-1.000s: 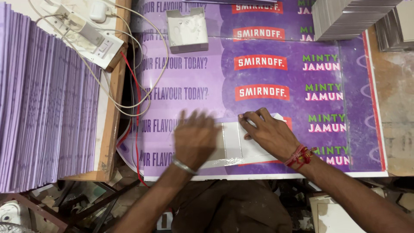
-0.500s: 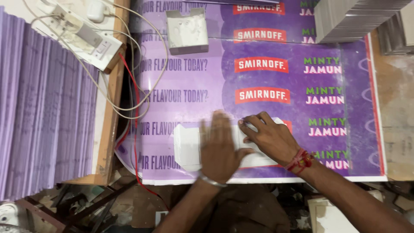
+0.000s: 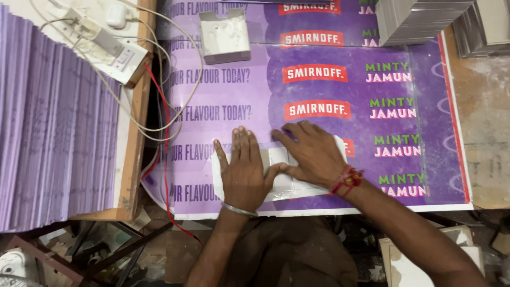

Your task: The person repeatedly folds purple printed paper sheets into small rectangular packets by hand. They fold the edges, crease the folds, and place the finished packets into a stack on the right side of the table.

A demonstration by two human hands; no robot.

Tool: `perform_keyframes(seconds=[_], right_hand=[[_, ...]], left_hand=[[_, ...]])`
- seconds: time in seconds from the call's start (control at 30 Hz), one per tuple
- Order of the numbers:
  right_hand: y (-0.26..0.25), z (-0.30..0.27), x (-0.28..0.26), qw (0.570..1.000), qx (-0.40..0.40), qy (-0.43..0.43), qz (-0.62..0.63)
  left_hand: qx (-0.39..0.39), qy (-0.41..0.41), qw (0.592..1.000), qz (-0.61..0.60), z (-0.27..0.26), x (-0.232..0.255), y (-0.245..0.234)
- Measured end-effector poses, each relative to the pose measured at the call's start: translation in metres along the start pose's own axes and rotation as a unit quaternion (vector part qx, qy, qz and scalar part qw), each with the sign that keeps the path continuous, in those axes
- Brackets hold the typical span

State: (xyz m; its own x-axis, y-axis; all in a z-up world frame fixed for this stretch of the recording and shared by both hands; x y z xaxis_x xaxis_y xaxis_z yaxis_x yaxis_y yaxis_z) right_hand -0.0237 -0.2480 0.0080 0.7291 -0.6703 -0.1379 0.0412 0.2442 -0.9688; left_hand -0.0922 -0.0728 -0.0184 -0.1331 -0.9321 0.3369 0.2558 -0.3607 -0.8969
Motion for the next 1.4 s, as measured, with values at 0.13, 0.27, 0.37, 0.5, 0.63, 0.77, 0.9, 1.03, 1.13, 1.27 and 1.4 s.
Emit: perform_keyframes(seconds=[0.13, 0.27, 0.37, 0.5, 0.63, 0.77, 0.9, 1.03, 1.13, 1.27, 1.4], right_hand=[[0.011, 0.02, -0.003, 0.987, -0.142, 0.062, 0.031], [0.006, 0.015, 0.028, 0.943, -0.262, 0.127, 0.159], [-0.018, -0.01, 0.055, 0.917, -0.082, 0.124, 0.37], [-0.017, -0.044, 0.04, 0.802, 0.07, 0.253, 0.536], [-0.007, -0.063, 0.007, 0.693, 0.178, 0.239, 0.656], [-0.024, -0.081, 0.027, 0.657, 0.212, 0.274, 0.67], [-0.051, -0.06, 0.055, 0.849, 0.101, 0.2, 0.478], [-0.05, -0.006, 0.045, 0.962, -0.167, 0.076, 0.204], [-0.035, 0.029, 0.031, 0.921, -0.38, 0.074, 0.046], [-0.02, 0.034, 0.028, 0.959, -0.271, 0.054, 0.065], [-0.003, 0.008, 0.022, 0.988, -0.15, 0.001, 0.026]], left_hand=[[0.065, -0.07, 0.989, -0.117, -0.016, -0.016, -0.02], [0.265, -0.221, 0.842, -0.415, -0.058, -0.008, -0.039], [0.24, -0.353, 0.692, -0.582, -0.065, -0.006, -0.032], [0.023, -0.233, 0.74, -0.631, -0.051, 0.007, -0.02], [-0.147, -0.175, 0.784, -0.577, -0.011, -0.003, -0.027], [-0.328, -0.116, 0.891, -0.291, 0.031, -0.033, -0.048], [-0.409, 0.035, 0.901, -0.14, 0.071, -0.033, -0.057], [-0.456, 0.075, 0.885, -0.059, 0.103, -0.02, -0.04], [-0.389, 0.111, 0.914, -0.04, 0.117, -0.024, -0.024], [-0.368, 0.045, 0.928, 0.023, 0.103, -0.044, -0.004], [-0.183, 0.137, 0.973, 0.034, 0.055, -0.042, -0.004]])
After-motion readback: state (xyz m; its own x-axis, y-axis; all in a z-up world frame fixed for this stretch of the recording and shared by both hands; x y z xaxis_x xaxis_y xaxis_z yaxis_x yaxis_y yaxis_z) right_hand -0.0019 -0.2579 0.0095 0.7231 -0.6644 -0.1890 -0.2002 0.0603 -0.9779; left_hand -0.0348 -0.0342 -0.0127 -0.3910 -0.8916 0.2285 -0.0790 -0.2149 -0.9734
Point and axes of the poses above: each hand's wrist, its own z-axis towards the middle knuckle, its own y-axis out of the palm, x = y × z, the point moved 1 cm from there along z, towards the middle knuckle
